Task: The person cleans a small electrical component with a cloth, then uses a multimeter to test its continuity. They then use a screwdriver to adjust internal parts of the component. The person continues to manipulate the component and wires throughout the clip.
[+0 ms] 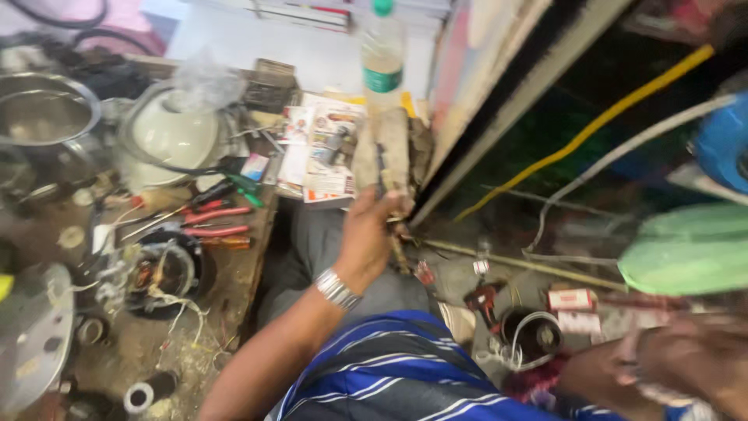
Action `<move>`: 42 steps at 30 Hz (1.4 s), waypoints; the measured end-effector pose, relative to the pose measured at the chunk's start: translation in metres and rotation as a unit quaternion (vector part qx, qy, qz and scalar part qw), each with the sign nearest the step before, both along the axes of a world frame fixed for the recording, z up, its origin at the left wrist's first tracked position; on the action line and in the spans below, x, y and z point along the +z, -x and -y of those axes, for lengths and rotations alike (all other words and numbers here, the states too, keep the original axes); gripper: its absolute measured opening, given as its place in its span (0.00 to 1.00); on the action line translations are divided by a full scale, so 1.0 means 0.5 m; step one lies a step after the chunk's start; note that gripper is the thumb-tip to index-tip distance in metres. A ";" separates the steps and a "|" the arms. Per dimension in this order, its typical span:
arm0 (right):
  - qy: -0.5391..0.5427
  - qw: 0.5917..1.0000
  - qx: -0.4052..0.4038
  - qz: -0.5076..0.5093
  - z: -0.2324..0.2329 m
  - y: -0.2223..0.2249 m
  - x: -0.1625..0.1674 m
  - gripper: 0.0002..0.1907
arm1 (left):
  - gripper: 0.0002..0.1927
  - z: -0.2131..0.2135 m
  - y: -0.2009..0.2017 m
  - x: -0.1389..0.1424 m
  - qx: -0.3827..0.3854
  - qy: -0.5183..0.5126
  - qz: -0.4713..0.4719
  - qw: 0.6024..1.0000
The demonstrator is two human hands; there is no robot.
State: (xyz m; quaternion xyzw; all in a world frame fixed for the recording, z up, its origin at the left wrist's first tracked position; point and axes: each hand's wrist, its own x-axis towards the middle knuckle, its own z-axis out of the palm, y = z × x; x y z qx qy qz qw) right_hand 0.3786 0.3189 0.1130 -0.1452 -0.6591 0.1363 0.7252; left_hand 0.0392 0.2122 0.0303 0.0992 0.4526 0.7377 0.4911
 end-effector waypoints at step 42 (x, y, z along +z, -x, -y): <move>0.112 0.712 0.488 0.493 0.359 0.899 -0.342 0.24 | 0.75 0.543 0.337 -0.104 0.379 0.288 -0.450 0.756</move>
